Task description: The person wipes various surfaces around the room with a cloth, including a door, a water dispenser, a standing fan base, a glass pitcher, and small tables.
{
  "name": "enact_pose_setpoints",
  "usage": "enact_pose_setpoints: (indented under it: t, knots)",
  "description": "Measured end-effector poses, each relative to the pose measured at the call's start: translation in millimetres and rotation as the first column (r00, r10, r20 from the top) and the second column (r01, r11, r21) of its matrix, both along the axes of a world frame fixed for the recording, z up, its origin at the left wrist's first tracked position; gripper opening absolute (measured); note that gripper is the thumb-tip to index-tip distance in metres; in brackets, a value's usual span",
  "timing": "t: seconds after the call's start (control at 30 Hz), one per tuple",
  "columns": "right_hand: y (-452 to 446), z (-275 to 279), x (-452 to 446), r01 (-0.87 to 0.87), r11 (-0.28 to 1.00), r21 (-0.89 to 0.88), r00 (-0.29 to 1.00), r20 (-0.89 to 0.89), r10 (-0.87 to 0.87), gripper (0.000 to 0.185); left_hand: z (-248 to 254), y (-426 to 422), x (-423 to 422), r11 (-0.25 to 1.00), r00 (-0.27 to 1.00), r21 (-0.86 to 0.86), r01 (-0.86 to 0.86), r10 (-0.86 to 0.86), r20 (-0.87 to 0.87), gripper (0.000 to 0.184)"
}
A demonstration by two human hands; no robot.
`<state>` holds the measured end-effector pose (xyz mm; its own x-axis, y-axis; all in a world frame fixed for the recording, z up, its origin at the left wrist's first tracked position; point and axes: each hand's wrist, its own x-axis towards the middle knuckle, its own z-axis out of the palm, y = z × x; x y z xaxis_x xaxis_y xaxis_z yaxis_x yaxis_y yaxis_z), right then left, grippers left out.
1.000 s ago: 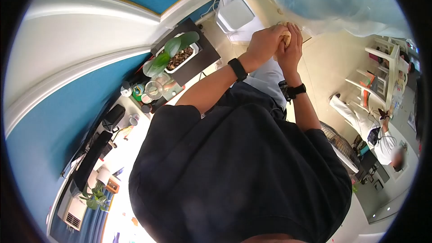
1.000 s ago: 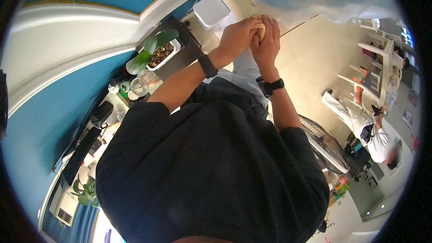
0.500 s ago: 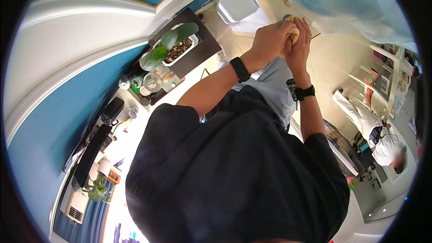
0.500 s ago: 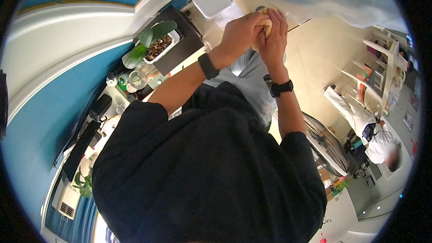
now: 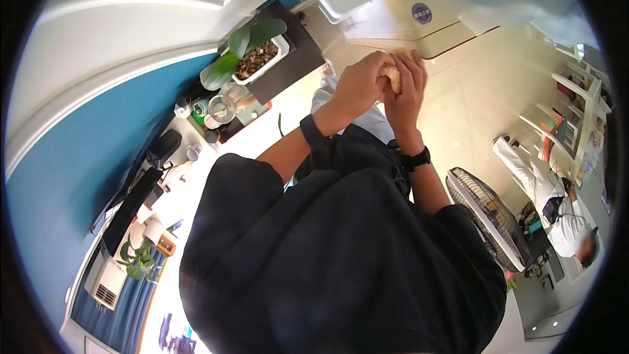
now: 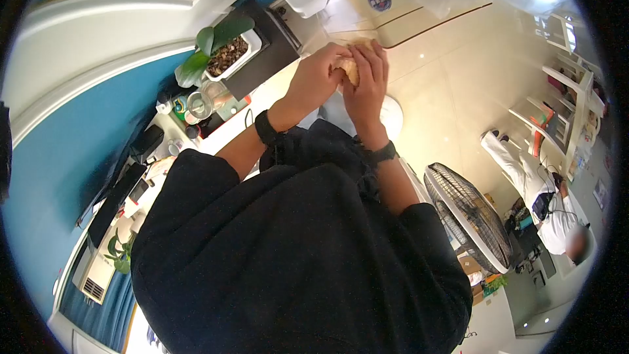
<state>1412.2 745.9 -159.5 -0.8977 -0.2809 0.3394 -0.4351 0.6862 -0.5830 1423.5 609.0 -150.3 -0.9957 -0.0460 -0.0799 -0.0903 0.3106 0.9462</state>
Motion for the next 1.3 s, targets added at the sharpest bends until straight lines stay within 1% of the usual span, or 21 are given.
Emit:
enact_pose_setpoints:
  t: [0.03,0.1,0.17,0.23,0.3,0.43,0.47,0.57,0.6,0.7,0.73,0.83,0.87,0.97,1.0,1.03,1.1,1.13,1.2,1.23,1.3]
  knots:
    - [-3.8,-8.2,9.2,-0.004,0.996,-0.092,0.997,0.075,0.011,0.048,-5.4,-1.7,8.8,0.999,0.999,-0.035,-0.019,0.020,0.026,0.029]
    - [-6.4,-28.6,20.6,-0.067,0.986,-0.152,0.975,0.202,0.097,0.050,-14.2,-3.6,31.2,0.995,0.994,-0.069,-0.071,0.077,0.081,0.028]
    - [-9.0,-46.0,27.5,-0.172,0.974,-0.145,0.943,0.261,0.206,0.050,-26.3,-8.8,46.5,0.987,0.983,-0.076,-0.138,0.146,0.113,0.026]
    - [-13.1,-58.6,37.4,-0.203,0.966,-0.160,0.916,0.317,0.245,0.052,-43.8,-9.5,66.6,0.970,0.978,-0.166,-0.175,0.191,0.085,0.029]
    - [-9.5,-71.4,54.2,-0.209,0.966,-0.149,0.874,0.415,0.253,0.054,-58.0,-7.8,86.6,0.951,0.968,-0.241,-0.195,0.226,0.107,0.030]
    - [-6.8,-108.7,83.4,-0.234,0.968,-0.096,0.757,0.607,0.243,0.057,-100.4,-1.8,125.7,0.940,0.952,-0.274,-0.202,0.254,0.171,0.031]
    - [-6.7,-118.4,89.7,-0.251,0.965,-0.083,0.729,0.640,0.245,0.057,-112.7,-0.3,135.2,0.945,0.945,-0.243,-0.218,0.267,0.190,0.031]
    - [-13.8,-149.8,106.2,-0.246,0.957,-0.154,0.784,0.549,0.290,0.060,-146.5,-0.2,155.1,0.946,0.950,-0.175,-0.272,0.293,0.107,0.034]
    - [-18.6,-156.1,106.9,-0.254,0.953,-0.168,0.794,0.526,0.305,0.060,-152.1,-2.9,156.1,0.953,0.952,-0.138,-0.271,0.287,0.109,0.039]
    - [-34.8,-179.1,107.9,-0.275,0.943,-0.185,0.821,0.465,0.331,0.060,-176.0,-15.5,158.7,0.951,0.946,-0.144,-0.273,0.293,0.138,0.044]
    - [-42.3,-186.7,105.9,-0.281,0.943,-0.180,0.832,0.445,0.332,0.060,-189.3,-20.6,159.5,0.956,0.950,-0.100,-0.276,0.287,0.120,0.049]
    - [-76.4,-223.0,97.4,-0.307,0.933,-0.187,0.856,0.375,0.356,0.062,-217.6,-37.2,161.3,0.935,0.942,-0.185,-0.301,0.322,0.092,0.052]
    - [-87.7,-237.7,101.7,-0.313,0.930,-0.192,0.860,0.360,0.363,0.062,-230.7,-45.8,166.2,0.934,0.933,-0.167,-0.316,0.338,0.124,0.056]
    - [-127.9,-279.8,104.9,-0.433,0.869,-0.242,0.817,0.302,0.491,0.066,-266.2,-77.2,182.5,0.891,0.899,-0.249,-0.379,0.418,0.129,0.058]
    - [-143.6,-281.2,109.3,-0.470,0.843,-0.262,0.769,0.346,0.537,0.067,-272.5,-90.5,189.5,0.893,0.889,-0.250,-0.374,0.422,0.178,0.061]
    - [-161.7,-300.6,117.2,-0.507,0.835,-0.211,0.750,0.370,0.549,0.066,-283.6,-104.4,198.7,0.885,0.878,-0.288,-0.366,0.431,0.209,0.062]
    - [-185.2,-326.2,139.9,-0.583,0.784,-0.213,0.668,0.423,0.612,0.063,-310.2,-127.8,226.5,0.868,0.847,-0.364,-0.339,0.450,0.284,0.063]
    - [-191.5,-340.1,155.4,-0.613,0.776,-0.150,0.682,0.395,0.615,0.062,-323.8,-138.3,242.6,0.864,0.841,-0.397,-0.310,0.444,0.309,0.065]
    - [-203.5,-360.2,180.9,-0.650,0.760,-0.014,0.713,0.336,0.616,0.059,-335.7,-156.8,267.8,0.888,0.853,-0.367,-0.277,0.403,0.332,0.065]
    - [-209.6,-364.8,183.8,-0.649,0.761,-0.011,0.713,0.339,0.613,0.058,-336.3,-166.5,268.2,0.895,0.859,-0.363,-0.258,0.385,0.337,0.064]
    - [-217.3,-370.5,178.8,-0.654,0.756,0.007,0.714,0.333,0.615,0.057,-346.0,-178.4,263.5,0.864,0.888,-0.443,-0.241,0.381,0.258,0.060]
